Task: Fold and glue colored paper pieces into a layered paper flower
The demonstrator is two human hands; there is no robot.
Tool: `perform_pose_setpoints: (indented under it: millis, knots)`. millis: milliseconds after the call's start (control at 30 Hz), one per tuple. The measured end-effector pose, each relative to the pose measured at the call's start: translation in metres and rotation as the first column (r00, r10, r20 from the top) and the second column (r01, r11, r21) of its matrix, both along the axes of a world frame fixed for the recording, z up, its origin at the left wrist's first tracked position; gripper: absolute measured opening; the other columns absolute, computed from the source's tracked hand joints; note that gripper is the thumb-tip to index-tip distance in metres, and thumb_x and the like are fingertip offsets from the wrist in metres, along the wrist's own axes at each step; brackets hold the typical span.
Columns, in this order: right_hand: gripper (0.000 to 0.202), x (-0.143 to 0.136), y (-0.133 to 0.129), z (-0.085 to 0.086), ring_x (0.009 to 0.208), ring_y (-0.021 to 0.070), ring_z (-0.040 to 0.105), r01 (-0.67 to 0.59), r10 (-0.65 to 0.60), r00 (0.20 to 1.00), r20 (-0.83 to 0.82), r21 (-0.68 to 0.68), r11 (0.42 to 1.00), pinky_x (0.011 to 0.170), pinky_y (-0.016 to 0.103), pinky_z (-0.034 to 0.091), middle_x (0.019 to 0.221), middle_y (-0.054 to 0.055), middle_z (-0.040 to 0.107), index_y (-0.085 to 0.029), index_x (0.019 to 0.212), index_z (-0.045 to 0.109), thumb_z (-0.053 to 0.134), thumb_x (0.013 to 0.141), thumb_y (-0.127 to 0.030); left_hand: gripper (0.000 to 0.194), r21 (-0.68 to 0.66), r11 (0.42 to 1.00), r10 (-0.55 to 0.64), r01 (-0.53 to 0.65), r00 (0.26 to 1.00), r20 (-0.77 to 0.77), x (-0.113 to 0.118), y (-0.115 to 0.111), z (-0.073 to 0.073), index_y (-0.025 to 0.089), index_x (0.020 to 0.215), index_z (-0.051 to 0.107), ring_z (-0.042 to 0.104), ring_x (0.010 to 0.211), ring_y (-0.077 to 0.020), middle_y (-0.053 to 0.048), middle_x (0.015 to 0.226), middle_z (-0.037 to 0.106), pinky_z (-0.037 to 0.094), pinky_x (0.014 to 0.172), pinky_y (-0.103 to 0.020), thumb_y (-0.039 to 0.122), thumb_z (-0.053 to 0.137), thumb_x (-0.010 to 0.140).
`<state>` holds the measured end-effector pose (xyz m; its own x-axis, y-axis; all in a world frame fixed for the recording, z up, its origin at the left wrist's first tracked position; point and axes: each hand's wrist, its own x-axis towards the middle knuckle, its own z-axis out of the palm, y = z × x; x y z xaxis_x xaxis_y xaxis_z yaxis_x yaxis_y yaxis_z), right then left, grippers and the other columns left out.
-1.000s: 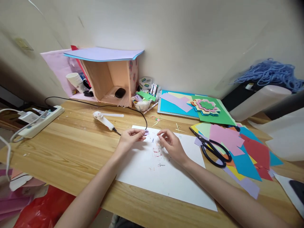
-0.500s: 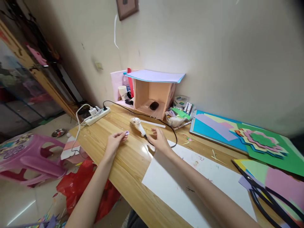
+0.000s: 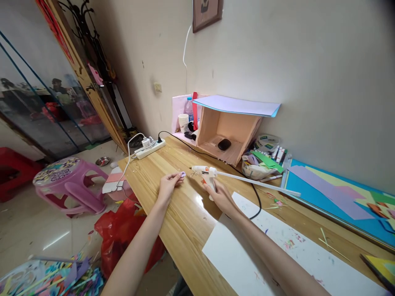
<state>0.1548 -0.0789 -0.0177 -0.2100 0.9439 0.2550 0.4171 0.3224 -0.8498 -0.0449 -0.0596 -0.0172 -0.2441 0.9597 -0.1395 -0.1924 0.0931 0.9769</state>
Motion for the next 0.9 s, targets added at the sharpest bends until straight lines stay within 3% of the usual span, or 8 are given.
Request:
perform_pose_setpoints:
  millis: [200, 367, 567, 900]
  knots:
    - [0.033, 0.008, -0.025, 0.000, 0.072, 0.0181, 0.054, -0.041, 0.008, 0.985, -0.173, -0.186, 0.982, 0.067, 0.027, 0.040, 0.077, 0.004, 0.060, -0.016, 0.084, 0.056, 0.045, 0.081, -0.047, 0.030, -0.014, 1.000, -0.017, 0.017, 1.000, 0.012, 0.001, 0.001, -0.002, 0.010, 0.077, 0.069, 0.064, 0.064, -0.0124, -0.009, 0.075, 0.071, 0.050, 0.065, -0.021, 0.033, 0.075, 0.058]
    - [0.032, 0.006, -0.024, -0.004, 0.067, 0.0163, 0.052, -0.059, 0.032, 0.990, -0.138, -0.194, 0.979, 0.063, 0.026, 0.038, 0.072, 0.002, 0.058, -0.016, 0.078, 0.055, 0.045, 0.082, -0.046, 0.030, -0.034, 0.999, -0.041, 0.041, 0.999, 0.011, 0.003, -0.002, 0.000, 0.009, 0.074, 0.070, 0.063, 0.059, -0.0115, -0.009, 0.070, 0.070, 0.051, 0.062, -0.020, 0.032, 0.076, 0.057]
    - [0.032, 0.006, -0.025, -0.004, 0.067, 0.0164, 0.052, -0.049, 0.031, 0.993, -0.110, -0.166, 0.985, 0.063, 0.027, 0.038, 0.073, 0.002, 0.058, -0.015, 0.088, 0.057, 0.044, 0.083, -0.044, 0.029, -0.049, 0.997, -0.056, 0.056, 0.998, 0.007, 0.005, -0.003, 0.003, 0.009, 0.075, 0.070, 0.063, 0.059, -0.0106, -0.008, 0.068, 0.070, 0.050, 0.061, -0.019, 0.031, 0.076, 0.057]
    - [0.033, 0.005, -0.025, -0.003, 0.064, 0.0173, 0.052, -0.029, 0.015, 0.995, -0.095, -0.154, 0.988, 0.062, 0.028, 0.041, 0.066, 0.002, 0.057, -0.015, 0.089, 0.058, 0.043, 0.082, -0.045, 0.024, -0.061, 0.997, -0.054, 0.054, 0.999, 0.001, 0.005, -0.003, 0.001, 0.009, 0.076, 0.069, 0.063, 0.058, -0.0111, -0.008, 0.067, 0.070, 0.052, 0.064, -0.021, 0.027, 0.074, 0.061]
